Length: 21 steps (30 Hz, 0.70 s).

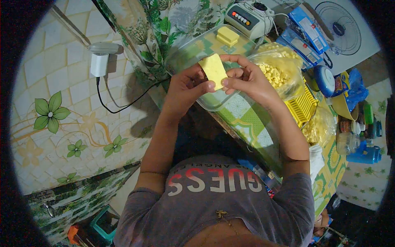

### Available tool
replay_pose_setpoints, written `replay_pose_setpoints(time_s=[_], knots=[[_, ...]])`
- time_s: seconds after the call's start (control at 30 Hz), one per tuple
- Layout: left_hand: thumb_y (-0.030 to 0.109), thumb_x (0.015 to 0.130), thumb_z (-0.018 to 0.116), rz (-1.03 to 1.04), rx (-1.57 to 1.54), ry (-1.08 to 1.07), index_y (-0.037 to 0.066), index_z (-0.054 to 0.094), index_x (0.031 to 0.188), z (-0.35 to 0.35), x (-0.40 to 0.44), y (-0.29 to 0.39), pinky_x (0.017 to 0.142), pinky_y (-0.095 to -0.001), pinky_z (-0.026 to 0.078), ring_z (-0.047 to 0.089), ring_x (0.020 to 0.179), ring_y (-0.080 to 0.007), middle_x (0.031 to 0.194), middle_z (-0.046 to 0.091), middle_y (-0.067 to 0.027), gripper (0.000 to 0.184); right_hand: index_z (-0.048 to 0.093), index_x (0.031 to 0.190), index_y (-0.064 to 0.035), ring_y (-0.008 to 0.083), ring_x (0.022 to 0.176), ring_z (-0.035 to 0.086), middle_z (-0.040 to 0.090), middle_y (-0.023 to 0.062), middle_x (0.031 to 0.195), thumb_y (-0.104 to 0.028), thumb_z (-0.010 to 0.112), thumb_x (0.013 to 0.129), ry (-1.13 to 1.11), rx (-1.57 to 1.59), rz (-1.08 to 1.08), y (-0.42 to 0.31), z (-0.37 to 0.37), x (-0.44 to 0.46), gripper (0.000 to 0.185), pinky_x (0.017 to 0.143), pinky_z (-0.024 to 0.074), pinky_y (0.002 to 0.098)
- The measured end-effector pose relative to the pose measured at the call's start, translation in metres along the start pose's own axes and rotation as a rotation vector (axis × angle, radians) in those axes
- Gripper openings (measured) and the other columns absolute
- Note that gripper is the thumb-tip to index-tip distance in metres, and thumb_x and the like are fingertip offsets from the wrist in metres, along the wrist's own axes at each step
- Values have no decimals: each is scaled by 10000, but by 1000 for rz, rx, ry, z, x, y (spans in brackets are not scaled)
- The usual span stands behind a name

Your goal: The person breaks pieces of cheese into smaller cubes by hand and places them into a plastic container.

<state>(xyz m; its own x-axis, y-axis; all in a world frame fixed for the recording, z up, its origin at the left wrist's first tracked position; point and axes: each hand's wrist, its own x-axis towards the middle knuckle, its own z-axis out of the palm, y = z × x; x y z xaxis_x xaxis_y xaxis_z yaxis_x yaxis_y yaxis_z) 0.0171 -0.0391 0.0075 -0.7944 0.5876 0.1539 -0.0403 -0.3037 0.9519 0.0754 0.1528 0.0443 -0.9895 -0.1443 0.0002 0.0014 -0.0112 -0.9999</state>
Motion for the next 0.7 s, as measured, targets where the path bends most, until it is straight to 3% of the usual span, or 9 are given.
replay_pose_setpoints(time_s=[0.27, 0.47, 0.7], knots=[[125, 775, 711, 10, -31, -39, 8, 623, 937, 0, -3, 3, 751, -232, 449, 571, 787, -82, 858, 622, -11, 218, 436, 1281, -61, 103, 732, 605, 653, 66, 865, -106, 664, 802, -43, 54, 31, -2, -2, 0, 533, 660, 497, 233], [104, 752, 729, 80, -59, -74, 0, 619, 974, -3, -2, -3, 809, -265, 447, 560, 879, -92, 1007, 609, -39, 268, 447, 1262, -44, 91, 707, 597, 654, 55, 846, -104, 666, 803, -7, 48, -16, -2, 3, 1, 512, 642, 490, 228], [72, 731, 738, 13, -24, -46, 4, 593, 932, -2, -4, 3, 817, -269, 443, 549, 900, -94, 1118, 576, -54, 257, 452, 1257, -43, 92, 708, 605, 655, 56, 848, -98, 665, 802, -3, 43, -40, 1, 3, 1, 506, 637, 491, 224]])
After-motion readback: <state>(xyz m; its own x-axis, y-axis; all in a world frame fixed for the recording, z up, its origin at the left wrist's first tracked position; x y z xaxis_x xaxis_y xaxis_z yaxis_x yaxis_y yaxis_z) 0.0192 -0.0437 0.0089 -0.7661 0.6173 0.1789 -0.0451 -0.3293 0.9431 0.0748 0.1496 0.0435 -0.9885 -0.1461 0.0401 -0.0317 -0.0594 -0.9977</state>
